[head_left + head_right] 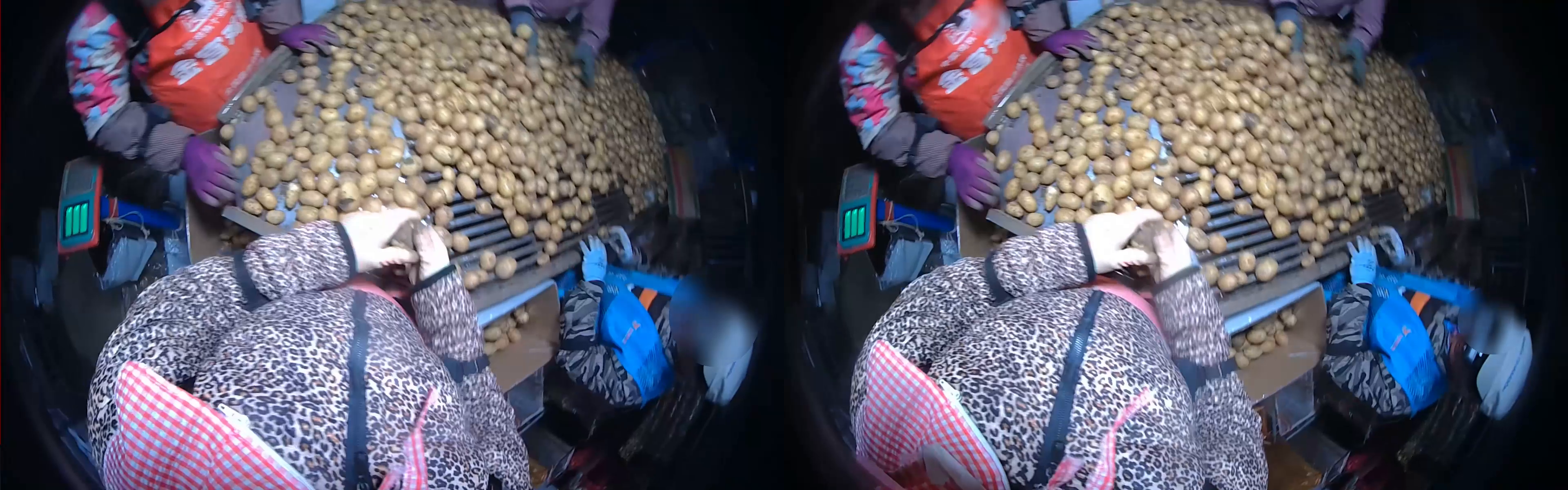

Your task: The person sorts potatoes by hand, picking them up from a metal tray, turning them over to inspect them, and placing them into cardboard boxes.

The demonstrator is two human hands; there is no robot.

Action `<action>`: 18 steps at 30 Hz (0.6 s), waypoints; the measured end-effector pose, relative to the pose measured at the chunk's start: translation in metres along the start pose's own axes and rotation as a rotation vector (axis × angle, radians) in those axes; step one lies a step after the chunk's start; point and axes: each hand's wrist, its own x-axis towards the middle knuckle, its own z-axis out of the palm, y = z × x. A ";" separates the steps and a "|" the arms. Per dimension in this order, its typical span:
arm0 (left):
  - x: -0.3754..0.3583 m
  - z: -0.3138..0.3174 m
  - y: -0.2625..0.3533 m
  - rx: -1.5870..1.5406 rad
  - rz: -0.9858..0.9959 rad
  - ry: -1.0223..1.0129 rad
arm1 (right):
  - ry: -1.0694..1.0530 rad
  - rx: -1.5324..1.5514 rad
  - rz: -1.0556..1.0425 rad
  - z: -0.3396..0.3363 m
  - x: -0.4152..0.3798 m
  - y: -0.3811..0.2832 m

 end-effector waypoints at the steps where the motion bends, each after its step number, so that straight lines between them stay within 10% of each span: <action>1: -0.001 -0.002 0.001 -0.013 0.012 -0.003 | -0.135 -0.173 0.100 -0.004 0.005 -0.006; 14: -0.017 0.021 -0.002 -0.503 -0.351 0.223 | 0.628 -0.223 0.024 0.097 0.008 -0.018; 18: 0.005 0.061 -0.039 -0.106 -0.109 0.264 | 0.566 -0.479 -0.066 0.048 0.008 0.006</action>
